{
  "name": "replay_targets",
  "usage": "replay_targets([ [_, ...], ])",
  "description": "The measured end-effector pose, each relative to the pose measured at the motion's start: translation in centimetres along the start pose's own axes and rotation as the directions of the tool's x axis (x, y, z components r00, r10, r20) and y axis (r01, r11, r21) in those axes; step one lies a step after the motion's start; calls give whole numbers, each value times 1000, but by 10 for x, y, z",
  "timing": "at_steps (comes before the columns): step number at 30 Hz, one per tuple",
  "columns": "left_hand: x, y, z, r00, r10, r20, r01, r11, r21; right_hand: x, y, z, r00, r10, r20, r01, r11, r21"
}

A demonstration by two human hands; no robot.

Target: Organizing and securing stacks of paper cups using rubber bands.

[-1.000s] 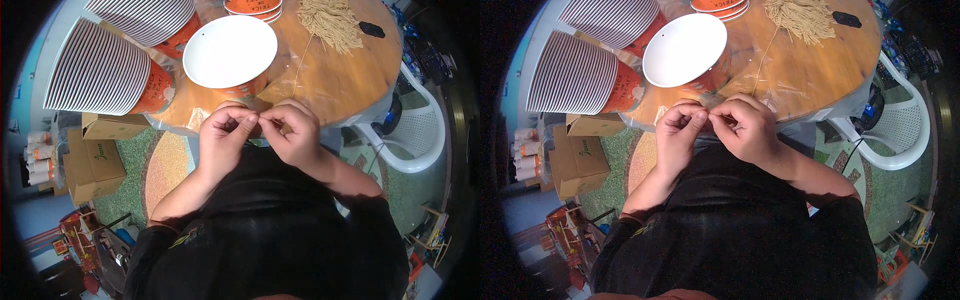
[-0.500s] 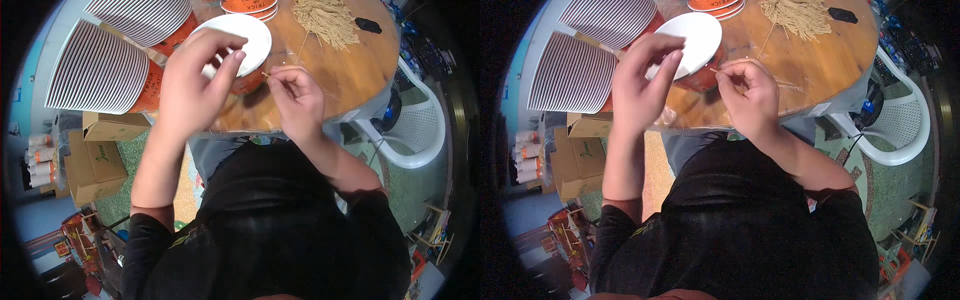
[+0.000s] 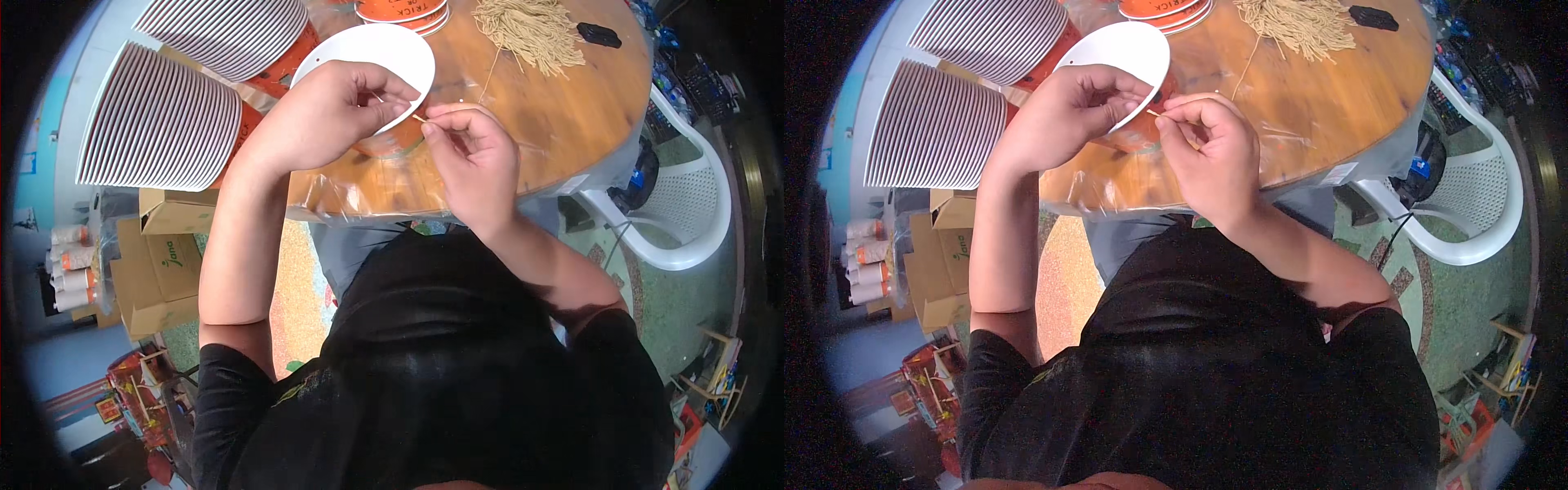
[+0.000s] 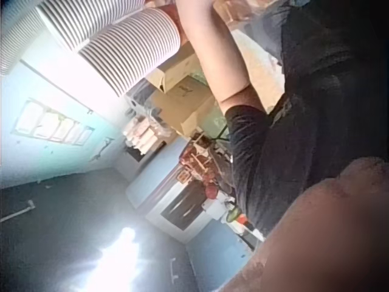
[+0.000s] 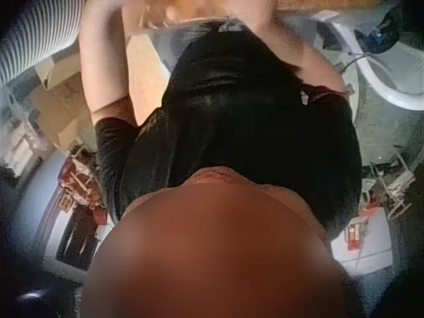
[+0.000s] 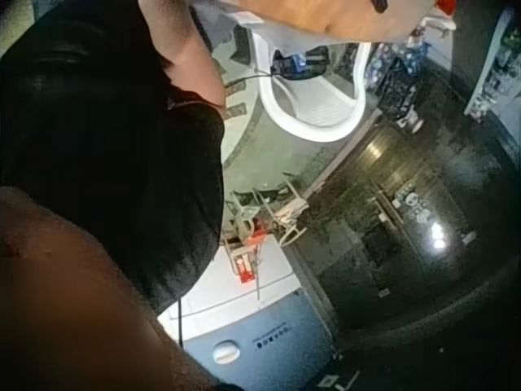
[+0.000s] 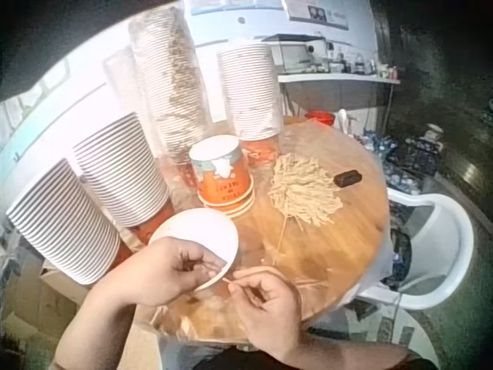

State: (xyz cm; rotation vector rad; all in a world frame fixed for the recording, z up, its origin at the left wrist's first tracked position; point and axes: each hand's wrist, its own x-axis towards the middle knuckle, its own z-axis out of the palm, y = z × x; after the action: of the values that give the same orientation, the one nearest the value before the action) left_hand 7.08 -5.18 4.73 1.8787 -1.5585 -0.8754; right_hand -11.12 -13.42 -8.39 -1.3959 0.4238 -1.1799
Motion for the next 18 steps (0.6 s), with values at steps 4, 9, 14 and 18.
replay_targets([
  [4, 2, -9, -2, 987, 158, 6, -158, 984, 82, 3, 0, 3, 999, 28, -22, -27, 998, 51],
  [9, 1, 8, -1, 998, -57, 22, 56, 997, 50, 5, -1, 3, 1000, -13, -26, 13, 1000, -9],
  [14, 3, 3, -2, 1000, 5, 26, -7, 996, 91, 6, -3, 5, 1000, -6, -9, 6, 999, -52],
  [18, 9, -2, -2, 998, 35, 48, -41, 991, 125, 7, -7, 4, 1000, -6, -5, 5, 994, -107],
])
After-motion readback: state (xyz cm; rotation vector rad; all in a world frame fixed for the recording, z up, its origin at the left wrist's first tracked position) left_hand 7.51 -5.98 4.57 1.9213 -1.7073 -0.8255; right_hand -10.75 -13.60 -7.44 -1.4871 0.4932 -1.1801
